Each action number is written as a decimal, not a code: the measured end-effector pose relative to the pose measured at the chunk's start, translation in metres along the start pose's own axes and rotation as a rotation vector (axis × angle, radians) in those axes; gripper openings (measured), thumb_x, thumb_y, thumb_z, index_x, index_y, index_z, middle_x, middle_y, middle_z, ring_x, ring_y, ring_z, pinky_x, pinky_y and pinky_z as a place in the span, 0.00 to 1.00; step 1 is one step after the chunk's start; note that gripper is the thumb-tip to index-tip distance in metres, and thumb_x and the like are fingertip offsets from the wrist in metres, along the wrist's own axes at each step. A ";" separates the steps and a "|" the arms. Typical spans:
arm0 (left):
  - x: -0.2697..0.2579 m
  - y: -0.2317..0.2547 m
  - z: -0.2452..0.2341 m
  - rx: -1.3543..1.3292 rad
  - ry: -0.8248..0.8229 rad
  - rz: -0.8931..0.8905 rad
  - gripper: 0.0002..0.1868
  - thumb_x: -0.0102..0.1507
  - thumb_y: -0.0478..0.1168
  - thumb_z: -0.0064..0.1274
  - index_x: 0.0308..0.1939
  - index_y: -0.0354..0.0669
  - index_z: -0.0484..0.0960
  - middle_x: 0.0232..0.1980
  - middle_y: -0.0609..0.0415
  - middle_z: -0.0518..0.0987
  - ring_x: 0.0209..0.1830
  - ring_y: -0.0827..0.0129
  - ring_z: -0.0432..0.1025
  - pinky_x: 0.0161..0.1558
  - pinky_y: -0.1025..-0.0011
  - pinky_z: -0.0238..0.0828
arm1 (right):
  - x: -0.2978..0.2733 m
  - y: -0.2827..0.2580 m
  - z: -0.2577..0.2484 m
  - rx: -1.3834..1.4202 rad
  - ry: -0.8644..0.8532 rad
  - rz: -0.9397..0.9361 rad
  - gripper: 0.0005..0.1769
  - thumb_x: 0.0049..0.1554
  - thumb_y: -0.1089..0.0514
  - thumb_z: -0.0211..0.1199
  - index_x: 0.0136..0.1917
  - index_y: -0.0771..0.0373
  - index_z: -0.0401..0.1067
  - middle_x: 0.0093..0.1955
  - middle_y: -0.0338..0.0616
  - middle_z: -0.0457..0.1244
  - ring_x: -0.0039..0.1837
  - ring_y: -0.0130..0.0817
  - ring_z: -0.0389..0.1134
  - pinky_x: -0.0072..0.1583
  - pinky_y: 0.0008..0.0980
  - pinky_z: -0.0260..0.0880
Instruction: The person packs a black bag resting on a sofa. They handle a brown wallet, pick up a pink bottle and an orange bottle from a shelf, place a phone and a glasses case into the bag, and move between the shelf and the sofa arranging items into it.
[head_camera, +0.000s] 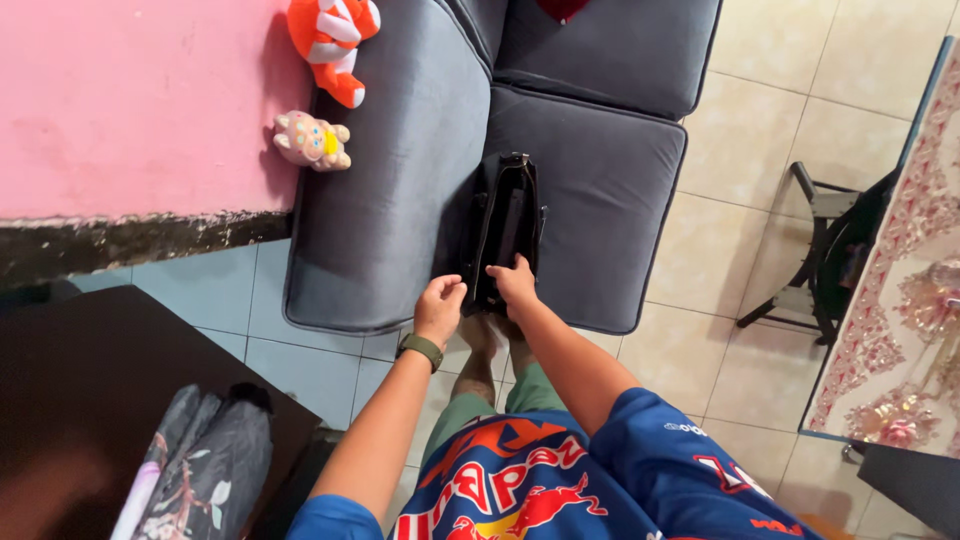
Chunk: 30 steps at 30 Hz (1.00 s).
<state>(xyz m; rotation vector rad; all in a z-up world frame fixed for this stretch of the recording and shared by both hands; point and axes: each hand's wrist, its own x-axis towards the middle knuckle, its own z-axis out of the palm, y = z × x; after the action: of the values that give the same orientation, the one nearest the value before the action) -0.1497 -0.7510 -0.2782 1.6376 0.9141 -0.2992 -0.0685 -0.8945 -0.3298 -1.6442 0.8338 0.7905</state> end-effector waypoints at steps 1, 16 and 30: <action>0.004 0.001 0.005 0.057 0.006 0.027 0.17 0.62 0.46 0.59 0.52 0.43 0.85 0.49 0.53 0.85 0.48 0.67 0.78 0.52 0.69 0.74 | 0.004 0.007 0.002 0.026 -0.021 -0.017 0.43 0.50 0.60 0.68 0.77 0.63 0.57 0.67 0.54 0.64 0.66 0.46 0.67 0.62 0.41 0.69; 0.062 -0.006 0.054 0.274 -0.285 0.077 0.30 0.63 0.51 0.55 0.68 0.48 0.74 0.64 0.41 0.77 0.64 0.51 0.72 0.63 0.63 0.68 | 0.036 0.036 -0.008 -0.072 -0.355 -0.266 0.27 0.57 0.67 0.55 0.70 0.60 0.72 0.82 0.53 0.48 0.83 0.43 0.47 0.76 0.34 0.48; 0.056 -0.016 0.058 0.421 -0.333 0.151 0.31 0.64 0.52 0.53 0.71 0.54 0.71 0.57 0.34 0.79 0.60 0.45 0.71 0.62 0.59 0.66 | 0.108 0.052 0.023 -0.432 0.046 0.126 0.50 0.51 0.58 0.66 0.83 0.54 0.48 0.76 0.59 0.56 0.75 0.54 0.60 0.69 0.41 0.65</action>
<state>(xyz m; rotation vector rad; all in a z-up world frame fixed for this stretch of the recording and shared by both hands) -0.1078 -0.7812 -0.3422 1.9525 0.4906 -0.6715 -0.0566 -0.8945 -0.4513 -2.0083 0.8449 1.0810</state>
